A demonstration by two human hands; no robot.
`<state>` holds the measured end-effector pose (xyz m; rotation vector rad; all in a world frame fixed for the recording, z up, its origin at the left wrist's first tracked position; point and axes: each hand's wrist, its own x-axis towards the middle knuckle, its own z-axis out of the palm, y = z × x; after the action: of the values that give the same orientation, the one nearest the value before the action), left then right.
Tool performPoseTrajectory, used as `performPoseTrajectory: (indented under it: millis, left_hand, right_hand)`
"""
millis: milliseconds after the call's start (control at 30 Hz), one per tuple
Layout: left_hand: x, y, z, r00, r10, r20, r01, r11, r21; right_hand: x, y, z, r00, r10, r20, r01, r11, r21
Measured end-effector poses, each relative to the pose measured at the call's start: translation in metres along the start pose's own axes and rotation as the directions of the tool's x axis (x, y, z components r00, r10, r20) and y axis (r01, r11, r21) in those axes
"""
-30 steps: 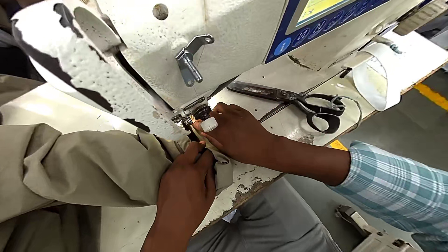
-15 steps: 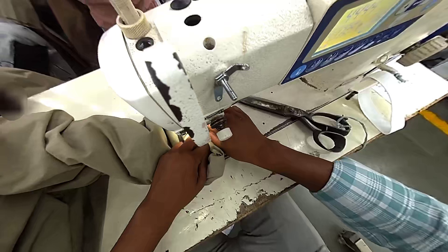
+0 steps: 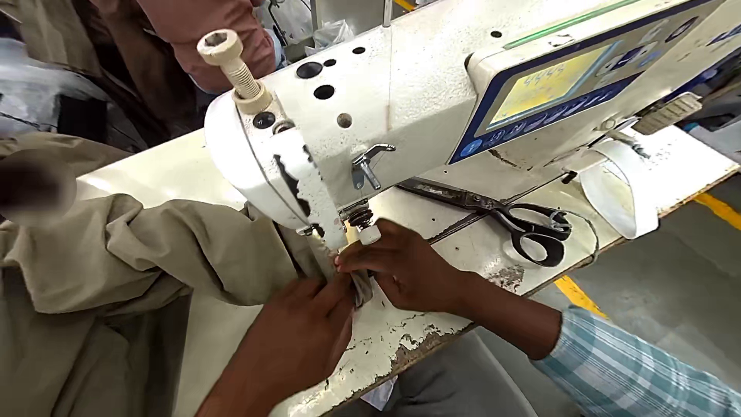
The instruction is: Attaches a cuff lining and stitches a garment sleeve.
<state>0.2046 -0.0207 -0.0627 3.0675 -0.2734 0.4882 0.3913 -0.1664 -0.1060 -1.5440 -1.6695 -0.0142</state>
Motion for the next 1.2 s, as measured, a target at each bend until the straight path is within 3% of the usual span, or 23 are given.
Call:
performPoseTrajectory:
  millis: [133,200,300,367,400,500,567,633,700,767,833,900,1000,1133,1200]
  left_hand:
    - [0.014,-0.033,-0.023,0.977,-0.093,0.194,0.077,0.993,0.091]
    - [0.025,-0.038,-0.034,0.977,-0.110,0.185,0.073,0.978,0.193]
    - [0.031,0.030,-0.045,0.997,-0.005,0.077,-0.015,0.967,0.256]
    - [0.021,0.069,-0.051,0.986,0.079,0.146,-0.104,0.980,0.171]
    - [0.016,0.069,-0.058,0.979,0.083,0.188,-0.101,0.991,0.089]
    - [-0.005,0.001,-0.087,0.968,-0.095,0.232,0.114,0.991,-0.068]
    - [-0.022,-0.065,-0.105,0.931,-0.237,0.278,0.249,0.968,-0.009]
    - [-0.039,-0.103,-0.115,0.843,-0.368,0.392,0.364,0.927,0.087]
    - [-0.045,-0.106,-0.109,0.849,-0.370,0.377,0.302,0.925,0.229]
    - [-0.044,-0.102,-0.101,0.949,-0.248,0.193,0.170,0.922,0.347]
    - [-0.047,-0.102,-0.102,0.961,-0.276,0.021,0.235,0.854,0.465]
    - [-0.046,-0.104,-0.094,0.923,-0.385,0.017,0.329,0.810,0.486]
    - [-0.028,-0.056,-0.087,0.854,-0.481,0.196,0.408,0.855,0.322]
    - [0.017,0.046,-0.087,0.959,-0.252,0.133,0.252,0.968,0.017]
    - [0.036,0.063,-0.055,0.967,-0.242,0.076,0.243,0.970,-0.005]
  right_hand:
    - [-0.002,-0.005,-0.002,0.977,0.095,0.189,-0.084,0.994,-0.070]
    - [0.001,-0.009,-0.003,0.962,0.122,0.244,-0.091,0.987,-0.132]
    - [-0.002,-0.010,-0.004,0.957,0.127,0.261,-0.120,0.992,-0.042]
    - [-0.010,-0.012,-0.005,0.962,0.047,0.267,-0.055,0.998,0.023]
    - [-0.013,-0.014,-0.006,0.962,0.021,0.274,-0.038,0.998,0.057]
    - [-0.026,-0.014,-0.004,0.979,0.027,0.203,-0.054,0.990,0.131]
    - [-0.027,-0.013,-0.005,0.980,0.087,0.177,-0.119,0.976,0.183]
    - [-0.026,-0.015,-0.005,0.973,0.163,0.166,-0.198,0.954,0.225]
    - [-0.027,-0.018,-0.004,0.959,0.232,0.164,-0.264,0.940,0.217]
    - [-0.031,-0.024,-0.002,0.961,0.223,0.166,-0.247,0.959,0.141]
    - [-0.035,-0.032,0.001,0.955,0.193,0.227,-0.205,0.978,0.030]
    - [-0.036,-0.035,0.003,0.957,0.174,0.233,-0.173,0.985,-0.024]
    - [-0.036,-0.033,0.002,0.956,0.176,0.233,-0.174,0.984,-0.029]
    - [-0.035,-0.034,0.003,0.966,0.158,0.205,-0.156,0.987,-0.027]
    - [-0.036,-0.035,0.003,0.975,0.135,0.179,-0.126,0.990,-0.061]
